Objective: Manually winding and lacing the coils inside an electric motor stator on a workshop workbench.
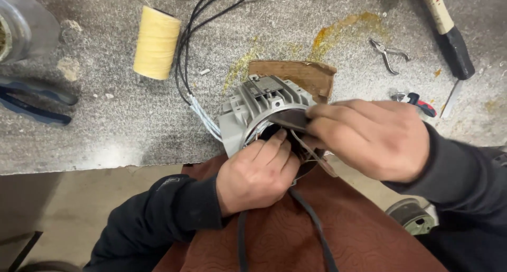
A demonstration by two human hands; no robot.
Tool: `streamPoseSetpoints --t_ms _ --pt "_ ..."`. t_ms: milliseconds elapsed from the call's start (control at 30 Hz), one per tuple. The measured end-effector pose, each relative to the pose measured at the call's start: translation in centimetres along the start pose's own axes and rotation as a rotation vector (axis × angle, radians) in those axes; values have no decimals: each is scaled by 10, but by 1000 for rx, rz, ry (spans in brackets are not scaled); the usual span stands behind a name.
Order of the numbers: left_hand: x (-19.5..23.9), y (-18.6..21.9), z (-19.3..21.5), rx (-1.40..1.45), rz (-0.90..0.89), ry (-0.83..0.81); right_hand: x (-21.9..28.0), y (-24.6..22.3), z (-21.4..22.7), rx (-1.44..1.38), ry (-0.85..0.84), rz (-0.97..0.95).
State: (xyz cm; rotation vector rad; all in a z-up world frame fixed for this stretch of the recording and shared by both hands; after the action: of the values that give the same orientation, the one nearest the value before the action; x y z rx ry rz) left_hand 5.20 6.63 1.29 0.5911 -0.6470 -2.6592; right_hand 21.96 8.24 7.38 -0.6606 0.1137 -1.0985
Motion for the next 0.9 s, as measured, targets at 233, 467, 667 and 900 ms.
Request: streamPoseSetpoints --t_ms 233,467,667,900 --pt "4 -1 -3 3 19 15 -11 -15 -15 388 -298 -15" --pt "5 -5 1 67 1 43 -6 -11 -41 551 -440 -90" --pt "1 -5 0 62 -9 14 -14 -11 -27 562 -379 -113" --pt "2 -7 2 98 -8 25 -15 -16 -40 467 -302 -211"
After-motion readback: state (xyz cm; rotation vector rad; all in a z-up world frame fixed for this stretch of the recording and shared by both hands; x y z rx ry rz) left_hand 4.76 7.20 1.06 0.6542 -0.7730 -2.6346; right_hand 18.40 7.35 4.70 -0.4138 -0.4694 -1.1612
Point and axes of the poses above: each hand's wrist, its own x-axis away from the middle knuckle, its own z-axis out of the back of the hand, y = z × x, the point moved 5 cm from there along -x, towards the middle knuckle, and after that the axes turned 10 degrees about -x, right-handed, at the moved point
